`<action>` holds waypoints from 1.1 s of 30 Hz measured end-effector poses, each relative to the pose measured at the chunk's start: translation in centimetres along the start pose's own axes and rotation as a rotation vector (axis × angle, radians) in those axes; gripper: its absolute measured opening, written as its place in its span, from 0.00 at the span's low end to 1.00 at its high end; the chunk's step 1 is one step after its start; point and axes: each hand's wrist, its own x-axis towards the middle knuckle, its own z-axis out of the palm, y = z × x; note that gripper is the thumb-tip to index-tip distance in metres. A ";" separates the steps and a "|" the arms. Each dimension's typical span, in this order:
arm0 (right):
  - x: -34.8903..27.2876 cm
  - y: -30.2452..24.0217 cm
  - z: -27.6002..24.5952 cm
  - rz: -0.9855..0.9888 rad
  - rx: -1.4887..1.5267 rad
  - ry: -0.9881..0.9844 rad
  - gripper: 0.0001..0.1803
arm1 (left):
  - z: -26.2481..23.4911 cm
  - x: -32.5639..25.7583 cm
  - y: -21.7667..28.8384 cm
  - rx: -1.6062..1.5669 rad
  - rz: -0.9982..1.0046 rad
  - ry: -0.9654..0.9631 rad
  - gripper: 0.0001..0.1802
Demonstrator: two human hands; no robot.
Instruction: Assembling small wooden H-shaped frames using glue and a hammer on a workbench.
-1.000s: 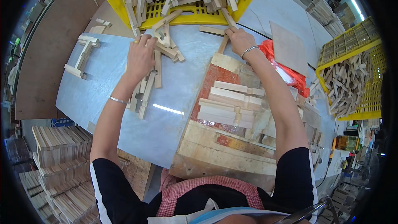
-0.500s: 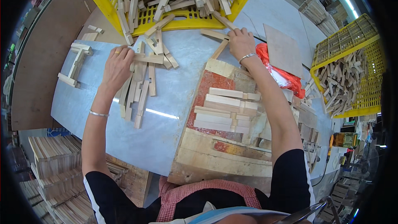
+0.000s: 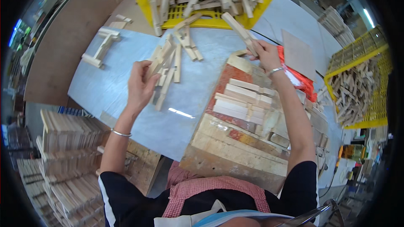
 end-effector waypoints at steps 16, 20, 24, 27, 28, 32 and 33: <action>-5.9 0.0 -3.6 0.133 0.021 -0.014 0.15 | 2.9 -5.9 5.7 -0.934 -0.498 -0.433 0.17; -7.0 1.5 -3.6 -0.143 -0.715 0.078 0.13 | 6.9 -7.3 8.3 -0.338 0.067 -0.519 0.14; -7.9 2.3 -3.2 -0.224 -0.998 0.044 0.10 | 10.6 -8.5 8.8 0.158 0.695 -0.474 0.19; -8.3 2.5 -2.5 -0.315 -1.069 0.007 0.08 | 11.6 -8.4 9.1 0.245 0.763 -0.479 0.18; -8.1 2.6 -2.5 -0.373 -1.012 0.019 0.09 | 11.8 -8.1 9.2 0.241 0.761 -0.487 0.18; -7.9 2.3 -2.3 -0.320 -0.926 0.010 0.11 | 12.3 -7.1 9.6 0.282 0.815 -0.436 0.17; -7.8 2.2 -2.4 -0.251 -0.885 0.002 0.13 | 12.4 -6.9 9.7 0.270 0.824 -0.427 0.17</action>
